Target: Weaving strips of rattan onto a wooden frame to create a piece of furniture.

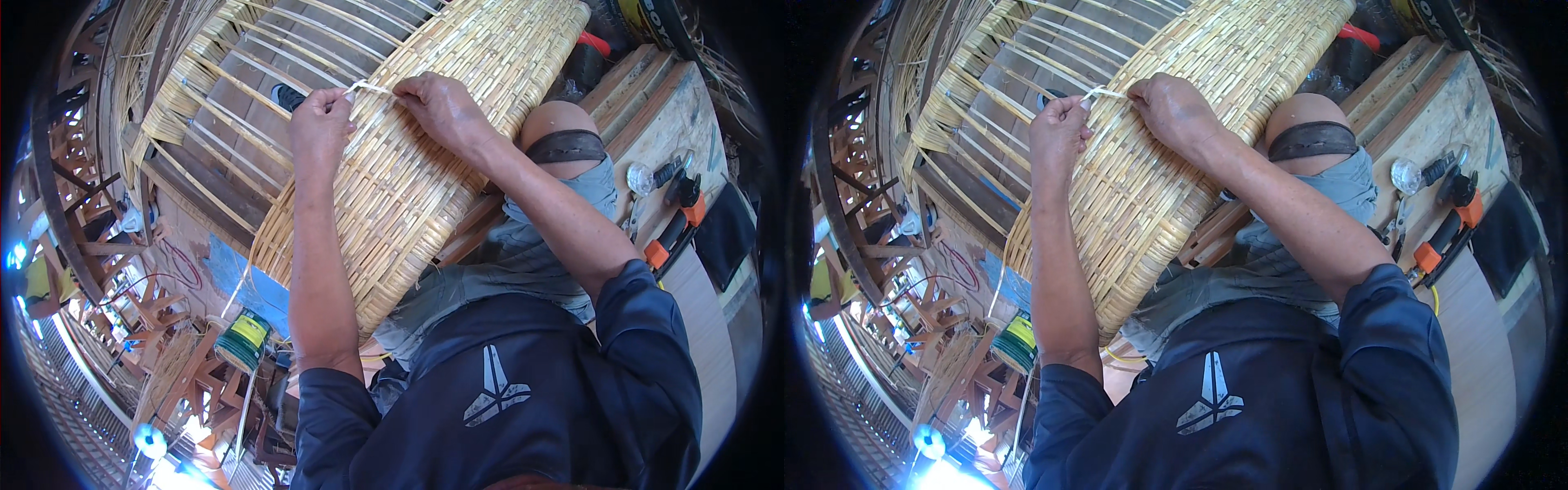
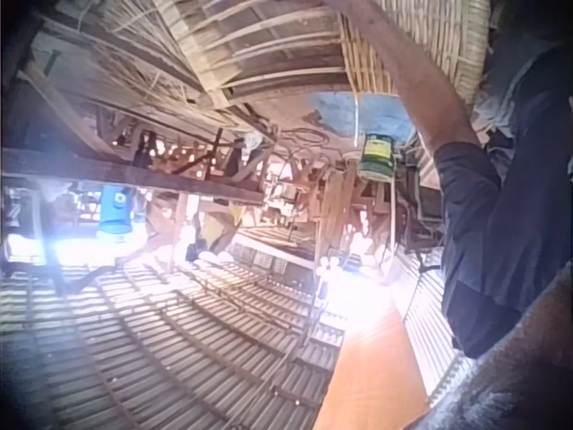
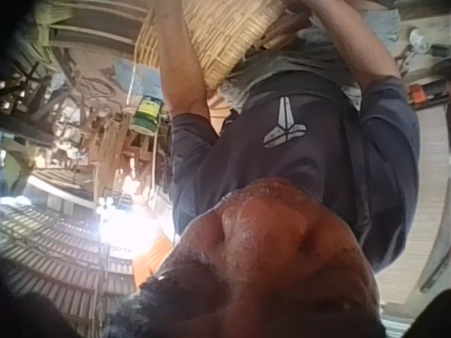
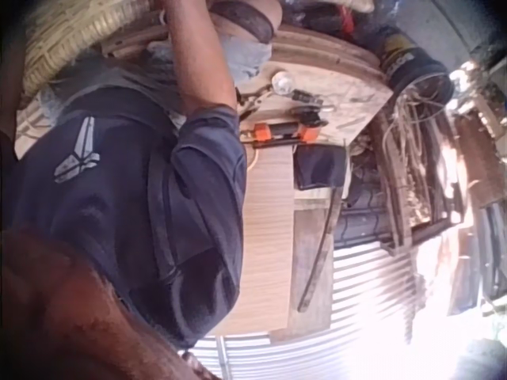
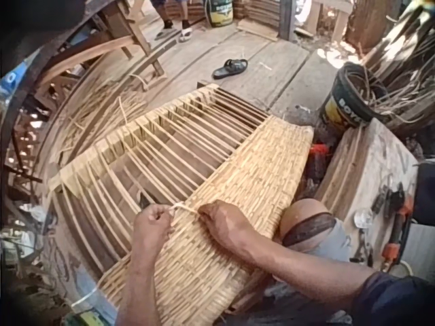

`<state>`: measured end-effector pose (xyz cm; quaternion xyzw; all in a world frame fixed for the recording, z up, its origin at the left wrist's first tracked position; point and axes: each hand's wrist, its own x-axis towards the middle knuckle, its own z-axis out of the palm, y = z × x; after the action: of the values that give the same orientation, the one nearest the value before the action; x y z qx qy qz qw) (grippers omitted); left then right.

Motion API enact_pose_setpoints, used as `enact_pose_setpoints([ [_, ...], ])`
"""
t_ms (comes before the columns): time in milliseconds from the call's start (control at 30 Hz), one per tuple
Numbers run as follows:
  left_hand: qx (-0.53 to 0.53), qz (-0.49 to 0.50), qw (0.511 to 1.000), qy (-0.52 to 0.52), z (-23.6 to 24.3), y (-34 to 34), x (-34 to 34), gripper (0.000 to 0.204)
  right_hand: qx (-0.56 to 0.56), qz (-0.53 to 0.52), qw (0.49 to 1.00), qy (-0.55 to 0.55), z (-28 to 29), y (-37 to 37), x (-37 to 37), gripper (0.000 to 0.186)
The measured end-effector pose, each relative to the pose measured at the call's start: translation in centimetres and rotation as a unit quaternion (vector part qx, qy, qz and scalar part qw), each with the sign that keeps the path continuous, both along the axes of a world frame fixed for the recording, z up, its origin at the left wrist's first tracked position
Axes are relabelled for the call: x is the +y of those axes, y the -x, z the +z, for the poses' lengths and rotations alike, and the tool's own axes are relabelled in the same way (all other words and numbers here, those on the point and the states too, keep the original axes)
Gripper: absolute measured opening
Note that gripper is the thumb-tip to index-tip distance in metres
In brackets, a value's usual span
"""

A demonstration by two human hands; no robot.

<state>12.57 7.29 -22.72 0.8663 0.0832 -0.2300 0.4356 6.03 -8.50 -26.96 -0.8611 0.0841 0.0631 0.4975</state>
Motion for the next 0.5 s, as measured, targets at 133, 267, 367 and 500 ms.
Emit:
enact_pose_setpoints([
  [133,-0.007,-0.008,1.0,-0.005,0.1,0.0,0.1,0.022,-0.051,-0.035,0.998,0.009,-0.1,0.3,-0.2,0.021],
  [267,-0.001,-0.003,1.0,0.002,-0.1,0.0,0.2,0.022,-0.042,-0.012,0.999,0.031,-0.4,0.2,0.4,0.021],
  [367,0.0,-0.005,1.0,0.004,0.0,0.0,0.0,0.022,-0.065,-0.009,0.997,0.05,-1.0,0.1,0.5,0.021],
  [500,0.004,-0.005,1.0,0.0,0.2,0.0,0.0,0.022,-0.028,-0.033,0.999,0.008,-0.5,0.0,0.4,0.02],
])
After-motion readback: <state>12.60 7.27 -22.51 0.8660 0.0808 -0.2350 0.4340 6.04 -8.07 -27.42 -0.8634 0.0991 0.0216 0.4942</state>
